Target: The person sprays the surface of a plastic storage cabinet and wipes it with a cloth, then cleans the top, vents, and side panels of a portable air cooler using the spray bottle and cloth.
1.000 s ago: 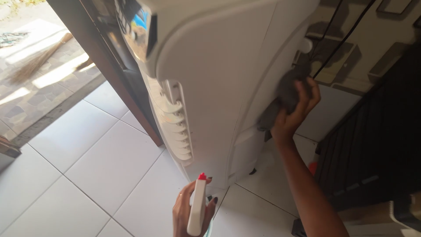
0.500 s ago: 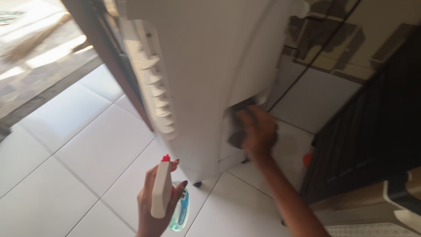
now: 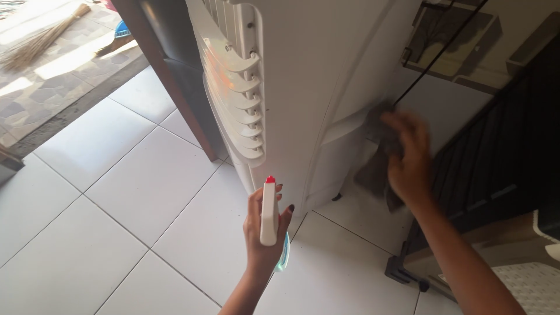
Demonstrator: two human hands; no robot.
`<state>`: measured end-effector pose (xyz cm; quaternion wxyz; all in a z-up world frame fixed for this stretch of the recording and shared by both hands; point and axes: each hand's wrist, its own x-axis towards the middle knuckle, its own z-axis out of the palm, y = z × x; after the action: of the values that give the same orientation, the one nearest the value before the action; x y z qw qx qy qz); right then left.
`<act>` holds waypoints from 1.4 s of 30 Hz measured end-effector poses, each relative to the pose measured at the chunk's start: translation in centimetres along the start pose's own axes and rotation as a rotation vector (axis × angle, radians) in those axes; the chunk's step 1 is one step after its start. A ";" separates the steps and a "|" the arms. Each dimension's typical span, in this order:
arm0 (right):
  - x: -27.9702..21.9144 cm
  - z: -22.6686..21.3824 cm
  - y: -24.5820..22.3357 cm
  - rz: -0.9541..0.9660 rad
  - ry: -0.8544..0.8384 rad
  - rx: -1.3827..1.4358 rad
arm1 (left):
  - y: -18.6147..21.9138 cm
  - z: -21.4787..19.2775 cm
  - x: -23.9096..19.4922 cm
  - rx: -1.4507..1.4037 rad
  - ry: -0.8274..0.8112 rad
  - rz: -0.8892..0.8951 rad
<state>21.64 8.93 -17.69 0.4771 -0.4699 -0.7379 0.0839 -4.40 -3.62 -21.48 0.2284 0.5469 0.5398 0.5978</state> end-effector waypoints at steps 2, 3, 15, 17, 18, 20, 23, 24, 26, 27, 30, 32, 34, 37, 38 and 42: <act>1.7 0.1 -1.4 -0.158 0.168 0.006 | -0.3 0.5 0.4 0.006 0.035 0.044; 2.6 0.3 -2.1 -0.242 0.224 -0.007 | -0.3 0.6 0.4 0.013 0.058 0.063; -2.0 14.0 -1.8 -0.767 0.236 -0.276 | -1.6 -2.3 -1.0 0.106 0.041 -0.003; -6.8 16.2 1.5 -0.810 0.045 -0.317 | -2.0 -2.5 -1.3 0.143 0.031 0.006; -9.3 16.9 3.1 -0.828 -0.052 -0.341 | -2.2 -2.5 -1.4 0.160 0.024 0.010; -13.3 17.2 6.1 -0.788 -0.172 -0.360 | -2.6 -2.5 -1.4 0.102 0.009 -0.022; -15.0 16.7 8.3 -0.628 -0.156 -0.296 | -2.5 -2.5 -1.2 0.116 -0.038 -0.038; -14.1 16.3 8.7 -0.587 -0.112 -0.244 | -2.6 -2.4 -1.2 0.135 -0.056 -0.042; -13.4 15.0 8.2 -0.441 0.009 -0.185 | -3.7 -1.5 -1.1 0.169 -0.086 0.003; -12.5 14.3 7.6 -0.351 0.106 -0.176 | -4.3 -1.0 -1.0 0.183 -0.094 0.033; -8.2 11.7 4.8 -0.324 0.257 -0.080 | -5.3 -0.1 -1.7 0.117 -0.103 0.058; -5.1 10.4 2.5 -0.401 0.355 -0.057 | -5.7 -0.4 -1.7 0.154 -0.068 0.112; -2.9 9.8 0.6 -0.441 0.411 -0.028 | -6.1 -0.8 -1.7 0.178 -0.064 0.079; -0.8 12.8 -0.5 -0.498 0.408 -0.039 | -6.6 -2.0 -1.7 0.206 -0.076 -0.005; -1.0 14.2 -0.1 -0.525 0.401 -0.052 | -6.7 -2.4 -1.9 0.222 -0.064 0.023; -7.7 22.5 3.1 -0.679 0.318 -0.156 | -6.5 -3.7 -2.1 0.232 -0.004 0.014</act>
<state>6.69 11.98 -36.22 0.5490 -0.2409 -0.7725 -0.2095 -9.14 -4.85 -27.54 0.1604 0.5747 0.6008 0.5320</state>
